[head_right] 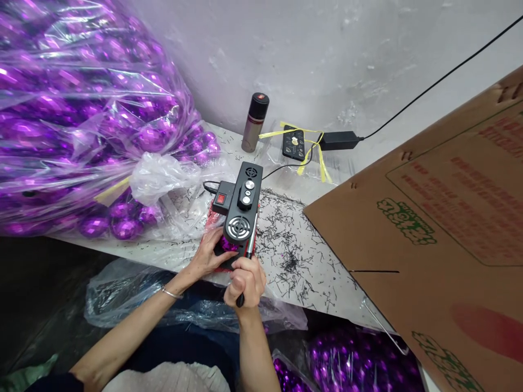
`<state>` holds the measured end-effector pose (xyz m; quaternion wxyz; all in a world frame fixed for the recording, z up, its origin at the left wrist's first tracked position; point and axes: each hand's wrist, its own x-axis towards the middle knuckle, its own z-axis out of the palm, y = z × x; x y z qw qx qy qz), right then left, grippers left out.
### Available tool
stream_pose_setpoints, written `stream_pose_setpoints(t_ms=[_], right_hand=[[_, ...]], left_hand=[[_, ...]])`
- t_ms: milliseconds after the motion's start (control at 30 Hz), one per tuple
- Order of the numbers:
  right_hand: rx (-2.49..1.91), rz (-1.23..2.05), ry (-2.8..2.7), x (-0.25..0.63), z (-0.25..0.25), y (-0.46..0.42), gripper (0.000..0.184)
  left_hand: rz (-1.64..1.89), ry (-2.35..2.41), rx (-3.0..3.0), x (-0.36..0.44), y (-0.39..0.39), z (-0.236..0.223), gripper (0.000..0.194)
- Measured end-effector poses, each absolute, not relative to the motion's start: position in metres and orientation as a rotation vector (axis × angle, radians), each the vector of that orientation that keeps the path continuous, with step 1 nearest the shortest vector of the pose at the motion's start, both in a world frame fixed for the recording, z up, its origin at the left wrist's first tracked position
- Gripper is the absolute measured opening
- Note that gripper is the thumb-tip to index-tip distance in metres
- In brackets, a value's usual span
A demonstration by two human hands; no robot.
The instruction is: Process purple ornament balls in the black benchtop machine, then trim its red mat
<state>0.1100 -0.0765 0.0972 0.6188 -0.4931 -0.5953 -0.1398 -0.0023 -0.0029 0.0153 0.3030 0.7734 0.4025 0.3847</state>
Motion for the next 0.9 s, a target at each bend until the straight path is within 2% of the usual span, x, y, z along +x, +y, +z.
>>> stream_pose_setpoints(t_ms=[900], right_hand=[[-1.067, -0.354, -1.277, 0.105, 0.088, -0.068, 0.038]], left_hand=[[1.13, 1.009, 2.094, -0.002, -0.004, 0.009, 0.062]])
